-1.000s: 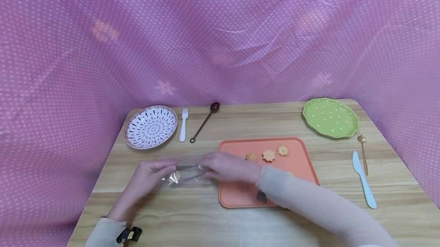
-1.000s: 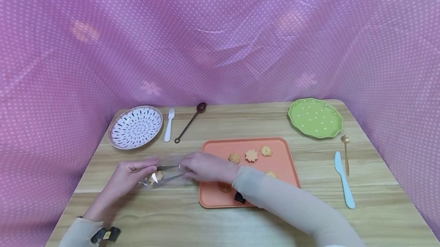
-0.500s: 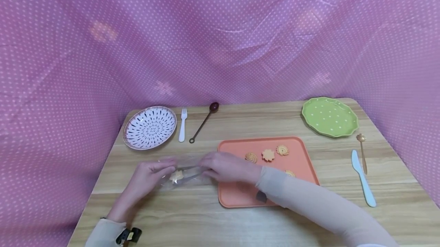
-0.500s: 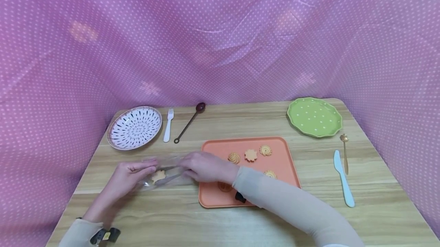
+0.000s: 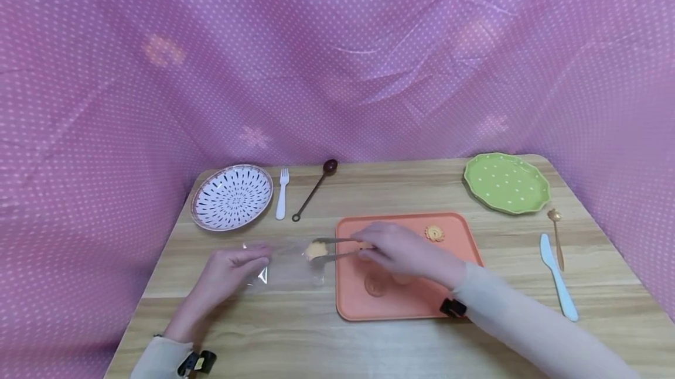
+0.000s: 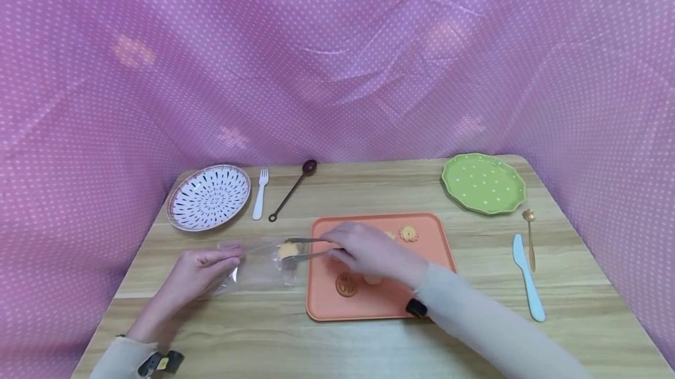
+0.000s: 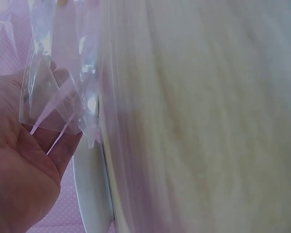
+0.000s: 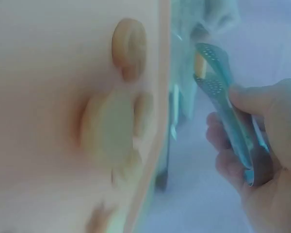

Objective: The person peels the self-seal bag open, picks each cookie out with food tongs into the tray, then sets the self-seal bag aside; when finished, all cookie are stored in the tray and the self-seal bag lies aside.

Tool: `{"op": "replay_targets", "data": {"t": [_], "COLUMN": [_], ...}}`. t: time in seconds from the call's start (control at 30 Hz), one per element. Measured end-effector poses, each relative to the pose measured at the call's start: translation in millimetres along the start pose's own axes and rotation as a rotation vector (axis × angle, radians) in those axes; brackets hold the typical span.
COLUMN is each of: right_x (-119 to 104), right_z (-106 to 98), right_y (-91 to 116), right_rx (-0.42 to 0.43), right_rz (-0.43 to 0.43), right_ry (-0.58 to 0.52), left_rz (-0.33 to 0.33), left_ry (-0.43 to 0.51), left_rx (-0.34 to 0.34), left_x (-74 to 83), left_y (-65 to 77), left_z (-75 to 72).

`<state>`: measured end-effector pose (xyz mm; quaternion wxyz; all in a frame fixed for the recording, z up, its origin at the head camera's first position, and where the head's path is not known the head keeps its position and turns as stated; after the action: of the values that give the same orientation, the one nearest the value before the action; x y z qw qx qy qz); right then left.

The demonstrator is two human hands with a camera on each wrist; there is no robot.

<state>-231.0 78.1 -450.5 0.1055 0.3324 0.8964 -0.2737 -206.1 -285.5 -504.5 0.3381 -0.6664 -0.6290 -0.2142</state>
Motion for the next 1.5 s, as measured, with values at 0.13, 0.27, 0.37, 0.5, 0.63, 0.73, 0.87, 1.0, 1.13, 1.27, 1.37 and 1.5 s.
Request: {"op": "replay_targets", "data": {"t": [0.13,0.27,0.37,0.5,0.63,0.73,0.87,1.0,1.13,1.27,1.37,1.5], "right_x": [9,22,32,44,56,64,73,78,79,78,78,77], "right_z": [-36,-67,-85,-107,-120,-123,-122,-117,-114,-114,-114,-116], "right_y": [30,65,93,128,159,181,202,211,215,218,218,218], "right_rx": [0.085,0.167,0.214,0.291,0.348,0.365,0.361,0.352,0.348,0.34,0.34,0.359], "right_rz": [0.056,0.109,0.158,0.208,0.242,0.275,0.303,0.315,0.332,0.353,0.354,0.345], "right_ry": [0.05,0.094,0.12,0.18,0.226,0.251,0.272,0.282,0.274,0.26,0.252,0.241], "left_rz": [0.004,-0.003,-0.008,-0.013,-0.025,-0.025,-0.024,-0.034,-0.041,-0.041,-0.033,-0.026], "left_ry": [-0.009,-0.015,-0.01,-0.002,0.0,-0.005,-0.01,-0.008,-0.005,-0.005,-0.005,-0.005], "left_rx": [-0.001,0.0,-0.004,-0.007,-0.004,-0.003,0.002,0.0,-0.004,0.001,0.007,0.008], "left_x": [0.9,1.6,1.8,2.4,2.8,3.1,2.7,2.0,2.0,2.5,2.8,3.0], "left_y": [-1.9,-2.8,-2.7,-2.0,-0.5,-0.1,-0.1,-0.1,0.2,0.3,0.2,0.4], "left_z": [-0.1,-1.0,-0.5,0.8,1.5,2.6,2.7,2.3,2.6,3.0,3.0,3.1]}}
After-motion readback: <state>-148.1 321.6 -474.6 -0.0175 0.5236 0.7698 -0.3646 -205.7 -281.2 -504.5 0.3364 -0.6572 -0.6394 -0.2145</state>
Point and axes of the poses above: each hand's wrist, its own y-axis away from the middle knuckle, its own z-axis out of the palm, x = y × z, the point moved 4 cm from there along -y, towards the middle knuckle, and after that the axes turned 14 degrees about x, right-handed, at the moved point
